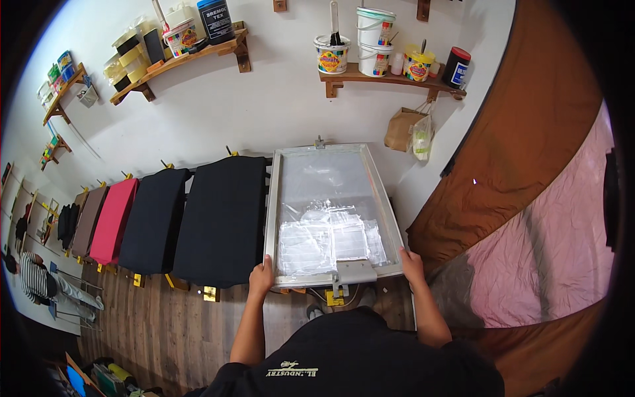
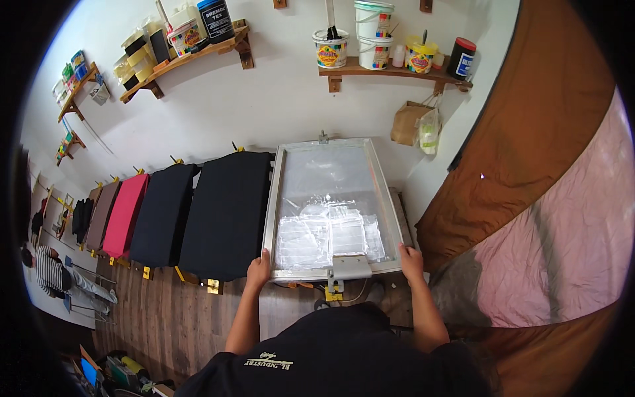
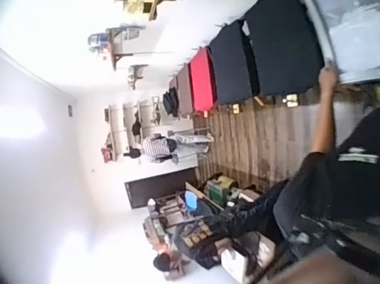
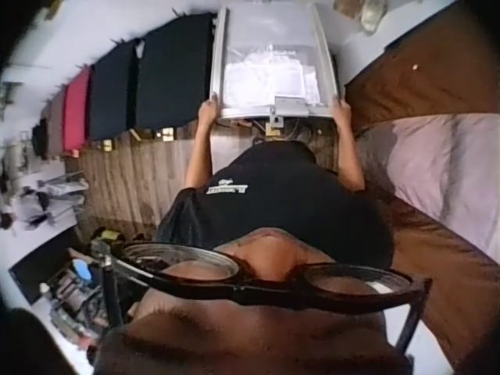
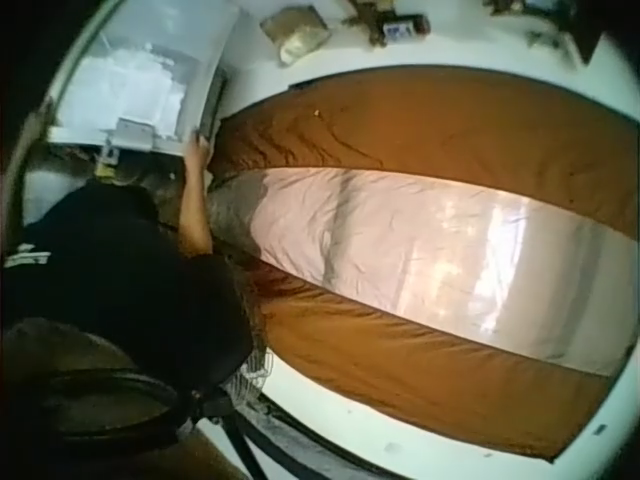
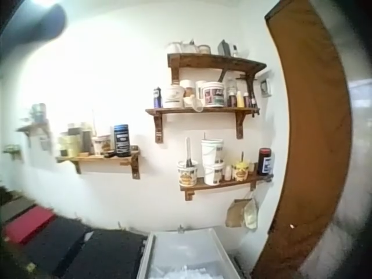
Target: Applying white ink to multiple t-shirts using a screen printing frame and a spatula.
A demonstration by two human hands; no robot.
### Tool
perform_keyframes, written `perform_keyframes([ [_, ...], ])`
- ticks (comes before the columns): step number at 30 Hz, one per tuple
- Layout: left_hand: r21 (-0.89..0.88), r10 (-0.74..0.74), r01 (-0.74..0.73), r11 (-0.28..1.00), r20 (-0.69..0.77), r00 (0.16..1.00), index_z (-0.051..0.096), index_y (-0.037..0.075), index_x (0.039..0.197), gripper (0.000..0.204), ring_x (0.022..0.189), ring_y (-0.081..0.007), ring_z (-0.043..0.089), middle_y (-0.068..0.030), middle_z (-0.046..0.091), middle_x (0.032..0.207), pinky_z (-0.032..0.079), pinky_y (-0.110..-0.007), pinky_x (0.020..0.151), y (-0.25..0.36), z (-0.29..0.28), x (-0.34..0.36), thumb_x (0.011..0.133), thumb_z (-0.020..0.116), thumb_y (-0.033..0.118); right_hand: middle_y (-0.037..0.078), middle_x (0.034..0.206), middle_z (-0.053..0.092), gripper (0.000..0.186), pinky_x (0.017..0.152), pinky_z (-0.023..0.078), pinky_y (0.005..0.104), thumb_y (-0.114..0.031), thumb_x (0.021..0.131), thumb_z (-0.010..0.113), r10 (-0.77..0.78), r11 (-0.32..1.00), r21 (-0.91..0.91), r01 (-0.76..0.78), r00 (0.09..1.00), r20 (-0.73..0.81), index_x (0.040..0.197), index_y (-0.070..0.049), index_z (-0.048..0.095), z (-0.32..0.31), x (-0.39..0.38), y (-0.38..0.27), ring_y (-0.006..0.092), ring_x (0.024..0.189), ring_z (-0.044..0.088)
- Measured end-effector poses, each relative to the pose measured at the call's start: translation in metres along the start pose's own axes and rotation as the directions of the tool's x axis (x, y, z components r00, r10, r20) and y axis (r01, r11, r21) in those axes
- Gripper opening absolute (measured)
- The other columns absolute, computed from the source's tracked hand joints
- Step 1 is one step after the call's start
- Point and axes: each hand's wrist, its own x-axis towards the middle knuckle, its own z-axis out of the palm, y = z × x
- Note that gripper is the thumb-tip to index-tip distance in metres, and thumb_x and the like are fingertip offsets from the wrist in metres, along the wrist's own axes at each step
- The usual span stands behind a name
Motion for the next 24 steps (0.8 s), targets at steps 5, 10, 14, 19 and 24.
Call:
perform_keyframes([
  [5,0.013,-0.007,0.007,1.0,0.023,1.0,0.069,-0.012,0.094,0.083,0.108,-0.0554,0.059,-0.0407,0.064,0.103,0.045,-0.054,0.098,-0.003,0.001,0.002,0.102,0.031,0.061,0.025,0.083,0.068,0.052,0.076,0.051,0.0409,-0.046,0.098,0.059,-0.025,0.999,-0.023,0.025,1.0,-0.016,0.096,0.005,0.07,0.003,-0.002,0.0,0.0332,0.083,0.071],
  [10,0.01,-0.021,0.02,1.0,0.017,1.0,0.069,-0.013,0.094,0.085,0.108,-0.0545,0.06,-0.0402,0.064,0.102,0.046,-0.053,0.098,-0.006,0.002,0.004,0.101,0.034,0.065,0.026,0.087,0.069,0.052,0.078,0.05,0.0413,-0.047,0.099,0.057,0.016,0.999,-0.036,-0.016,1.0,0.001,0.096,0.004,0.07,0.002,-0.001,0.001,0.0364,0.087,0.07],
  [14,-0.013,-0.049,0.049,0.999,0.013,0.999,0.069,-0.013,0.091,0.085,0.108,-0.0544,0.061,-0.0398,0.065,0.101,0.046,-0.052,0.097,-0.012,0.005,0.005,0.1,0.036,0.066,0.026,0.09,0.07,0.055,0.08,0.05,0.0431,-0.049,0.099,0.054,0.011,0.999,-0.047,-0.01,1.0,0.022,0.096,0.003,0.07,0.006,0.002,0.008,0.0395,0.09,0.069],
  [19,-0.227,-0.047,0.066,0.972,0.092,0.995,0.067,-0.014,0.087,0.082,0.092,-0.0401,0.068,-0.0329,0.067,0.087,0.049,-0.046,0.087,-0.02,0.008,0.01,0.1,0.042,0.063,0.023,0.082,0.069,0.06,0.077,0.05,0.0395,-0.05,0.101,0.053,0.024,0.984,-0.175,-0.029,0.999,-0.033,0.097,0.008,0.068,0.014,0.005,0.021,0.0288,0.084,0.07],
  [24,-0.319,-0.041,0.068,0.945,0.092,0.995,0.065,-0.014,0.087,0.079,0.081,-0.0242,0.064,-0.0246,0.065,0.077,0.049,-0.04,0.08,-0.025,0.011,0.01,0.1,0.047,0.062,0.028,0.092,0.069,0.064,0.084,0.05,0.045,-0.055,0.1,0.049,0.025,0.99,-0.138,-0.023,1.0,0.01,0.098,0.005,0.069,0.013,0.003,0.019,0.0412,0.097,0.068],
])
